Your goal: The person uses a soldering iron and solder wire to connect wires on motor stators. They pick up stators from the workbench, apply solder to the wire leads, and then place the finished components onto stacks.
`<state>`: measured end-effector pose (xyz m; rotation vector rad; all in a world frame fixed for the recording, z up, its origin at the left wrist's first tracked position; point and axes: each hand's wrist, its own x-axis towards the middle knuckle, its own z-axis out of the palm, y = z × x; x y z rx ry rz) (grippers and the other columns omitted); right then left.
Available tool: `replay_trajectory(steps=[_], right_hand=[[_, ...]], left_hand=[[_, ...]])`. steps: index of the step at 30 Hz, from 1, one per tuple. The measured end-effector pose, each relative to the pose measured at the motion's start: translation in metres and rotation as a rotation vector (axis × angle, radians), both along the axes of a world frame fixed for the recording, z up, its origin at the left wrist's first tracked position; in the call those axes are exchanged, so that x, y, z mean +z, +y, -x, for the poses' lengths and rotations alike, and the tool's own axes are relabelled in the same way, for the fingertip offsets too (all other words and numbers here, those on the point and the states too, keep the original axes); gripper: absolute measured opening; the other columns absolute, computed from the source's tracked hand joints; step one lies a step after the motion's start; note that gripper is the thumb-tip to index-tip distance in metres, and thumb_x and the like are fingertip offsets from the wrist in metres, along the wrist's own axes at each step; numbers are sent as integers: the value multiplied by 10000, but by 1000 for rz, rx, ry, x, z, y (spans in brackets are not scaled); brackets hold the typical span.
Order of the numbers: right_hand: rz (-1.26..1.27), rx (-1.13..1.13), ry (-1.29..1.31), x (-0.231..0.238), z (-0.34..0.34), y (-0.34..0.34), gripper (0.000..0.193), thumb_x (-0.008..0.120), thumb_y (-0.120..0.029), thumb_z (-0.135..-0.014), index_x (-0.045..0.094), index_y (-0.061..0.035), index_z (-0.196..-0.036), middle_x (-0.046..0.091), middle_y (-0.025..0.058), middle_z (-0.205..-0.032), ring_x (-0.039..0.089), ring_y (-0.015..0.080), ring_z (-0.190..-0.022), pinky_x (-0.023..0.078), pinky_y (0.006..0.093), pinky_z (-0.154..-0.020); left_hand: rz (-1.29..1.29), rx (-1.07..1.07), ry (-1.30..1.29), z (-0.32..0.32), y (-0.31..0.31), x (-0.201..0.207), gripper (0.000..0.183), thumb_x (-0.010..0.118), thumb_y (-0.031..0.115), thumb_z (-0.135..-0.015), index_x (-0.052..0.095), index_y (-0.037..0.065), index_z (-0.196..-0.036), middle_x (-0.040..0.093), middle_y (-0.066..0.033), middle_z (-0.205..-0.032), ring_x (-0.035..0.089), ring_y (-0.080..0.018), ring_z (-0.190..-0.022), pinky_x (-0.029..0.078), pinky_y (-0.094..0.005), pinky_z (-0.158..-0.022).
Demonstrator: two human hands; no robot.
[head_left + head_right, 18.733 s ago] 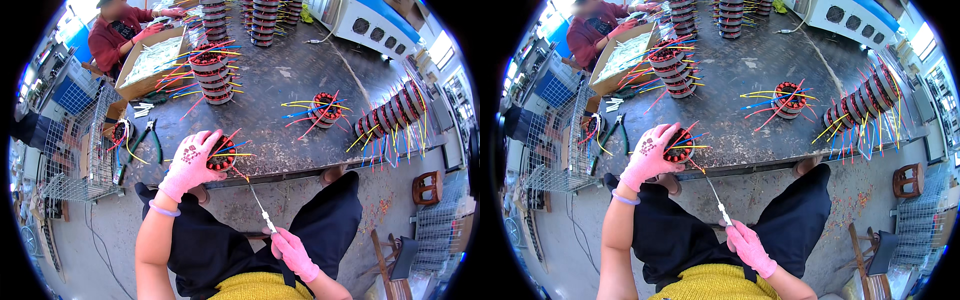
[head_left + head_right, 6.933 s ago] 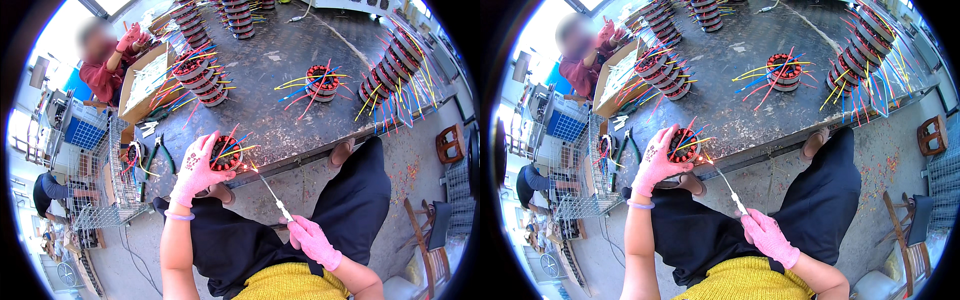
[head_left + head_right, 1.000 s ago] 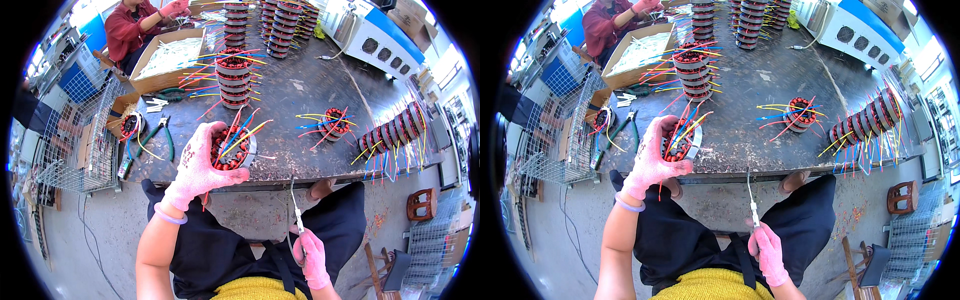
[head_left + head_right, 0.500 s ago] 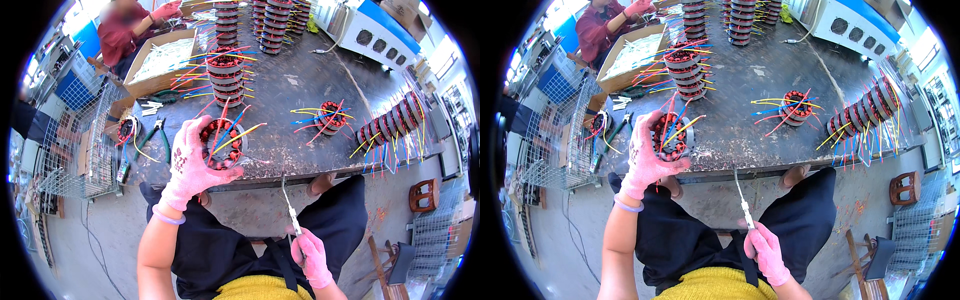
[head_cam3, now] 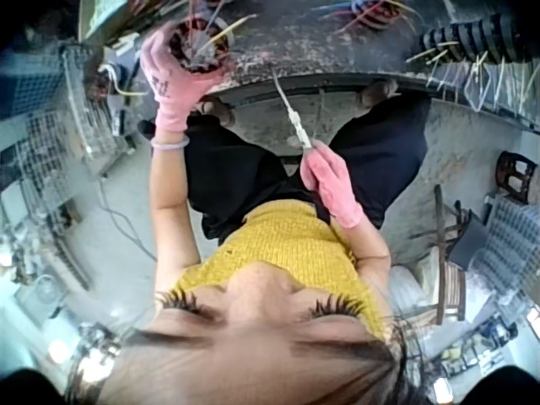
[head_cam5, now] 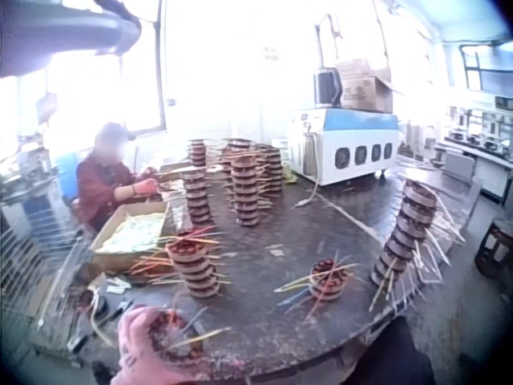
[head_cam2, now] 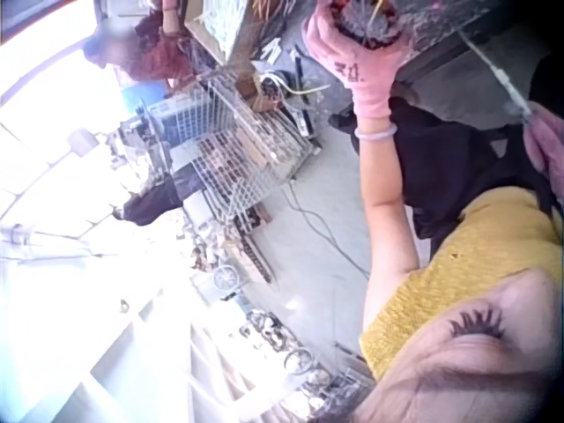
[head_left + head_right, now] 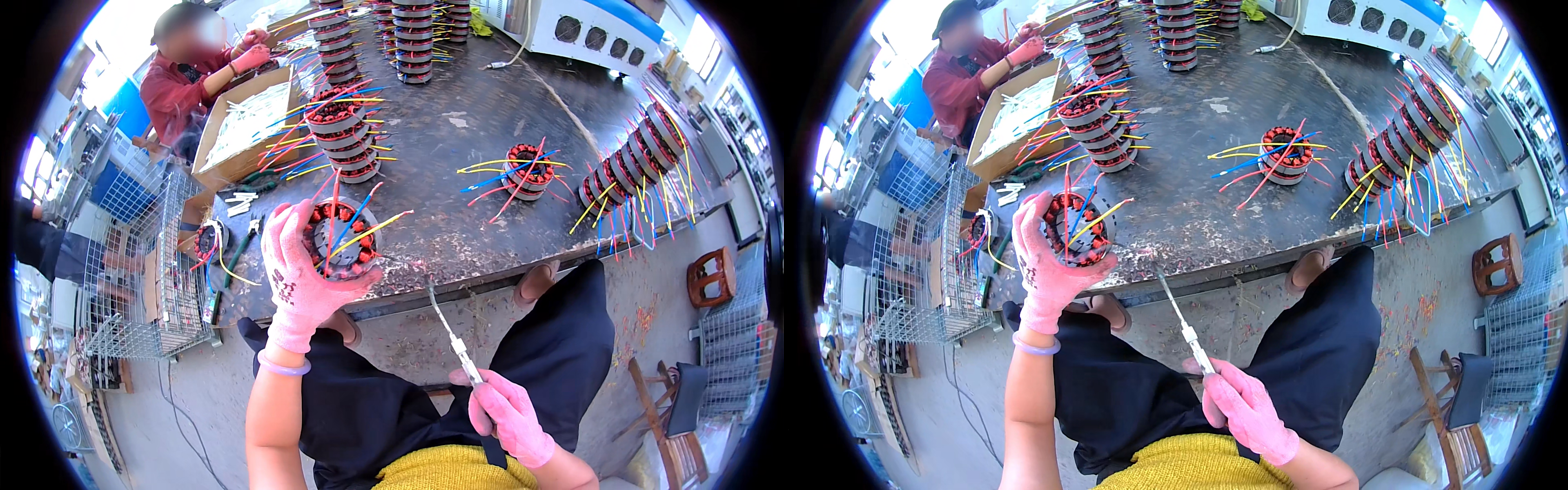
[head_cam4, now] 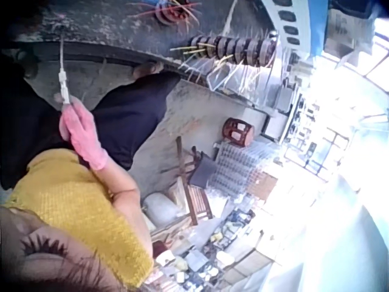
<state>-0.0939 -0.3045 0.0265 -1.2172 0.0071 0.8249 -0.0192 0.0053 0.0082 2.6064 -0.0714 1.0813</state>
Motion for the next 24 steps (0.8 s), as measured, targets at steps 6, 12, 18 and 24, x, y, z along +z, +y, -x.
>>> replay_trajectory(steps=[6, 12, 18, 24], right_hand=[[81, 42, -41, 0, -5, 2, 377, 459, -213, -1061, 541, 32, -1337, 517, -29, -634, 404, 36, -564, 317, 206, -527], [52, 25, -14, -2, -6, 3, 382, 461, -231, -1064, 540, 23, -1338, 519, -28, -643, 401, 36, -563, 316, 207, -524], [26, 18, 24, 0, -6, 6, 378, 470, -212, -1063, 530, 28, -1349, 509, -32, -652, 387, 37, -565, 304, 206, -523], [-24, -9, 36, -3, -4, 5, 376, 478, -206, -1060, 530, 31, -1348, 509, -31, -656, 385, 37, -575, 300, 203, -531]], left_hand=[[-16, 15, -8, 0, 0, 0, 1099, 956, 324, -484, 402, 37, -1389, 466, -161, -1314, 457, -355, -1247, 412, -464, -1047], [-37, -12, -25, -1, 1, -2, 1100, 957, 335, -492, 400, 38, -1393, 471, -157, -1309, 457, -353, -1247, 411, -465, -1044], [-35, 2, -13, 1, 1, -3, 1115, 962, 340, -485, 396, 30, -1396, 471, -158, -1310, 445, -363, -1261, 398, -474, -1059], [-41, 11, -8, 0, -1, -1, 1110, 959, 291, -466, 402, 33, -1390, 462, -163, -1310, 443, -368, -1271, 411, -471, -1056]])
